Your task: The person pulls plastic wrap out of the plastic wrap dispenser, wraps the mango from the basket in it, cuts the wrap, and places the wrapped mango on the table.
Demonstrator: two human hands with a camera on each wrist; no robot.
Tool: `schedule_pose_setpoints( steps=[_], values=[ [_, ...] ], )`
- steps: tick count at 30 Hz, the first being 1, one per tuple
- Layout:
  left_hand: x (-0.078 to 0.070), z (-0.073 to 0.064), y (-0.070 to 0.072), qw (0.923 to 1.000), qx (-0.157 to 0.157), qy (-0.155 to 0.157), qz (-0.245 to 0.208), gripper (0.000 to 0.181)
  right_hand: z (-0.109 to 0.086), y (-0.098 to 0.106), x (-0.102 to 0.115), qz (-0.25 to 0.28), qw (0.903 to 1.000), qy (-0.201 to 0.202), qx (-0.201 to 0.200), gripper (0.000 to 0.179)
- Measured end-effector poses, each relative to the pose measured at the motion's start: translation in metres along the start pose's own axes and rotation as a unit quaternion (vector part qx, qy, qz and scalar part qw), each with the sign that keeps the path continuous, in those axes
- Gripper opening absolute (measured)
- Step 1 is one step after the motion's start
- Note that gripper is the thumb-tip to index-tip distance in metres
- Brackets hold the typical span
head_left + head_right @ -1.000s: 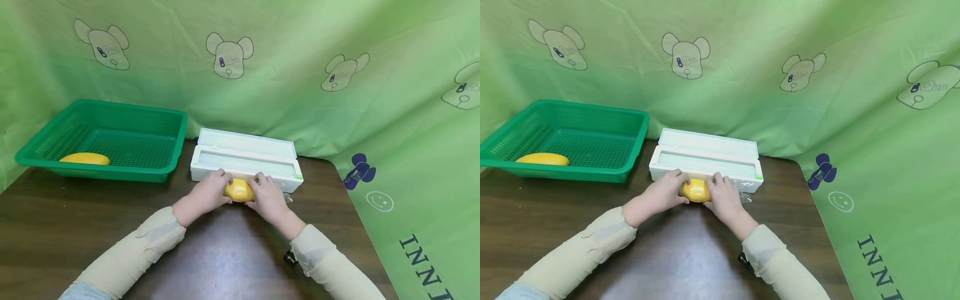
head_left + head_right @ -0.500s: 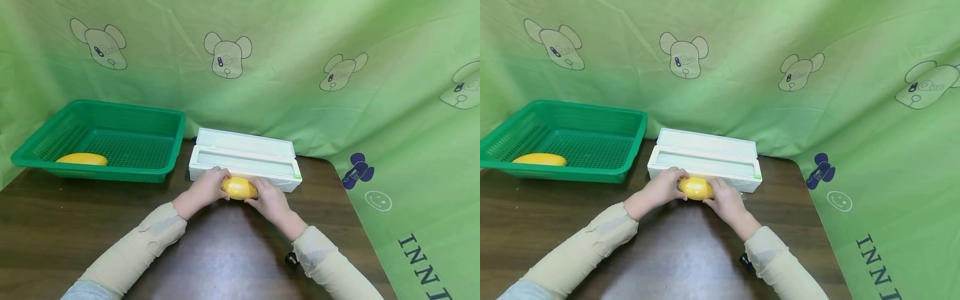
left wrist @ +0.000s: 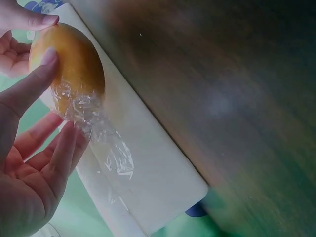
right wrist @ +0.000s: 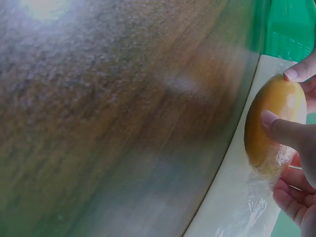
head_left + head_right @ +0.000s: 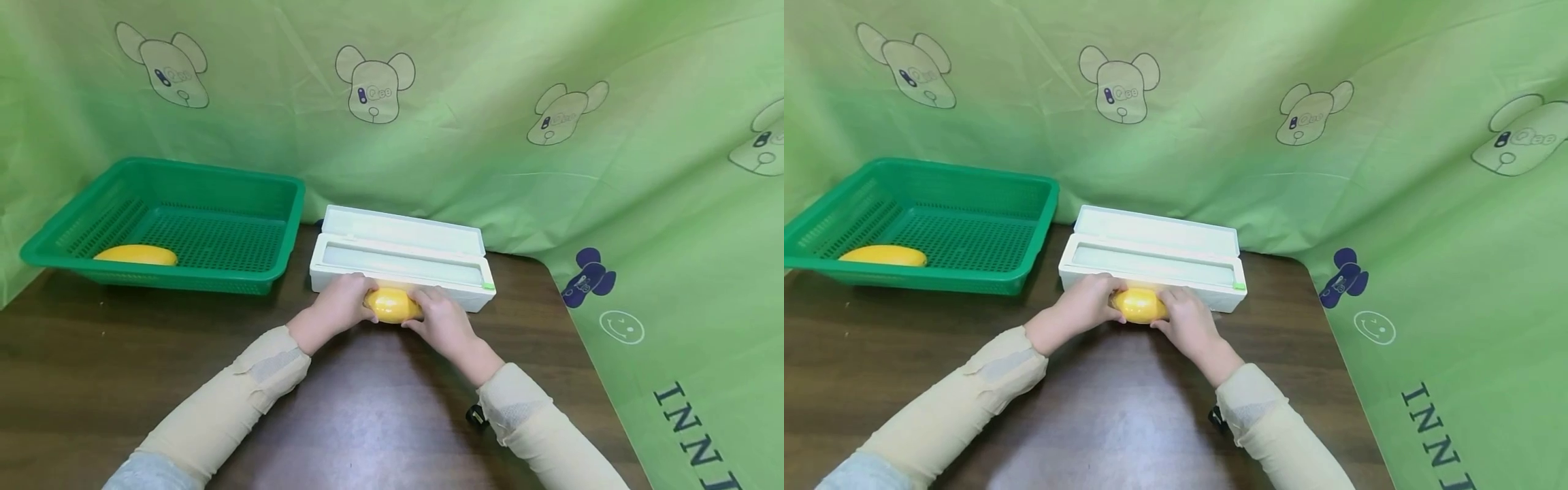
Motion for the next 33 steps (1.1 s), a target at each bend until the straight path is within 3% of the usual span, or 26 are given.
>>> schedule_pose_setpoints(
  steps=[15,23,33],
  values=[
    [0.003,0.008,-0.006,0.9995,0.024,-0.019,0.003,0.031,0.003,-0.006,-0.008,-0.002,0.9996,0.024,0.016,0.057],
    [0.004,0.008,-0.003,0.9993,0.037,-0.008,-0.006,0.032,0.007,-0.008,-0.012,0.022,0.9992,0.002,0.034,0.056],
    [0.002,0.007,-0.006,0.9991,0.036,-0.018,-0.015,0.031,-0.001,-0.012,-0.014,0.059,0.9955,-0.059,0.045,0.055]
  ],
)
Point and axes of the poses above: each hand's wrist, its own z-axis towards the middle knuckle, its own y-axis out of the back of the hand, x = y × z, the point moved 7 cm from there along z, towards the middle knuckle, and after that the axes turned 9 degrees about y, right-handed, at the moved point
